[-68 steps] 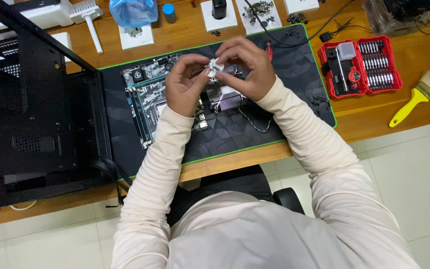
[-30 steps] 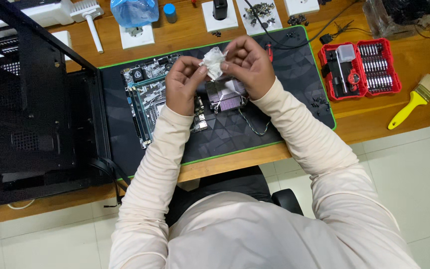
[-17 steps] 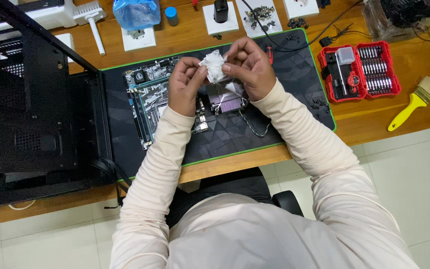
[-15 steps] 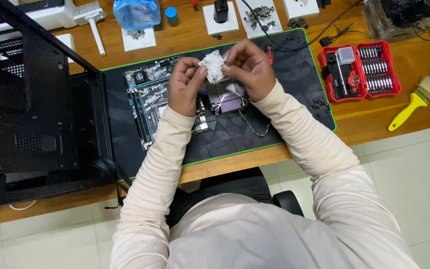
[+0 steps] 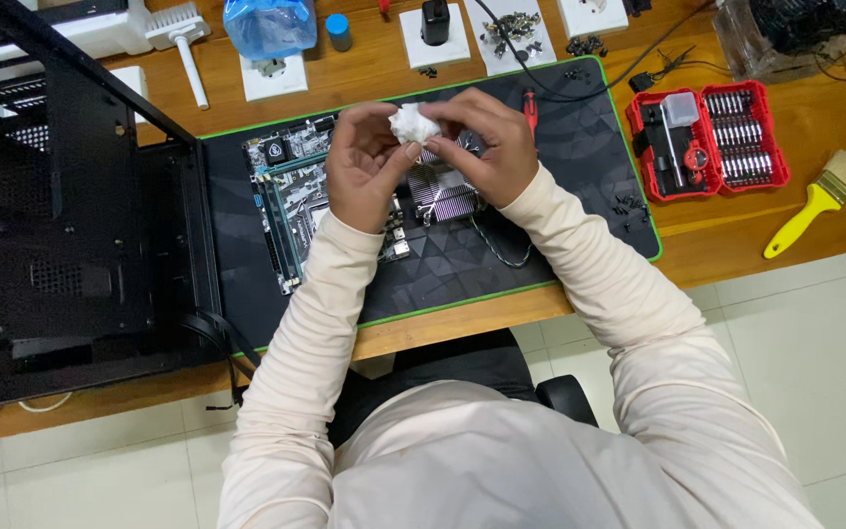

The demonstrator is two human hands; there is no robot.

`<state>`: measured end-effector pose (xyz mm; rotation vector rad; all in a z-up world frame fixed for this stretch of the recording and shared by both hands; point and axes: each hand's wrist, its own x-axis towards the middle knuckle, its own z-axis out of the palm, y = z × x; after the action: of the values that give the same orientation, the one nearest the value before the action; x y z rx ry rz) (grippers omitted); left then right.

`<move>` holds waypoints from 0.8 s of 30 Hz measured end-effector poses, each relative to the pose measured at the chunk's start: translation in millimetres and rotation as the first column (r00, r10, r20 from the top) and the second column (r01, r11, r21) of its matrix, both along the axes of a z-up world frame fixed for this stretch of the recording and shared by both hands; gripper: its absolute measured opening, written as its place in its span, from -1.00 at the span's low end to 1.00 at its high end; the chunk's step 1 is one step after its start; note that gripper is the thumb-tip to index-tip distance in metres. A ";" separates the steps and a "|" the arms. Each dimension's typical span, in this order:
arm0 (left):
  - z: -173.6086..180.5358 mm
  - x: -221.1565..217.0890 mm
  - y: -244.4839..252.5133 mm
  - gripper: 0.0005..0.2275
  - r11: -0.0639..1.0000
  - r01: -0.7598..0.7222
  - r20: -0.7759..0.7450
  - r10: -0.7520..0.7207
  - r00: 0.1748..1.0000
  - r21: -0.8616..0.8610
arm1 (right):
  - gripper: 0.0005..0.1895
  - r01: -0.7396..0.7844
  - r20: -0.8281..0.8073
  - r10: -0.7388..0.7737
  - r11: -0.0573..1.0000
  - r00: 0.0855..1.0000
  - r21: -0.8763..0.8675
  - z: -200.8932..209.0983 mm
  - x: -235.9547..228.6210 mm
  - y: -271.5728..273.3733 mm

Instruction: The person wipes the surface of a CPU cooler with a white cloth, repeatedly folding the cloth and rubbing the metal fins and base. The person continues wiping until the end of the clip, then lifts the cooler briefly.

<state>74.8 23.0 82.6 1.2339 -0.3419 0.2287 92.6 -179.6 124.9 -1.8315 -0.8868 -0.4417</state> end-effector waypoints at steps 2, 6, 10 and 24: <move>4.0 -1.2 0.5 -0.68 0.995 -0.023 0.101 0.013 0.995 0.093 | -0.81 0.015 0.054 -0.014 1.000 0.998 -0.027 -1.1 -0.1 0.1; 16.7 -4.3 2.7 -0.73 0.957 -0.104 0.194 0.051 0.980 0.271 | -0.88 -0.014 0.057 0.015 1.000 0.998 -0.022 13.4 -4.5 2.3; 29.1 -4.2 2.8 -0.89 0.773 -0.396 0.507 0.113 0.855 0.496 | -0.90 -0.093 0.015 0.092 0.995 0.996 0.026 13.8 -5.0 2.7; 16.0 -6.9 0.8 -0.82 0.896 -0.190 0.209 0.112 0.971 0.401 | -0.76 -0.103 -0.582 0.335 0.913 0.741 0.394 -13.7 6.7 -1.1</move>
<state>67.9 23.8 98.6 1.6749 -0.4693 0.4203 99.3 -180.8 111.2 -1.3785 -0.4934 0.1912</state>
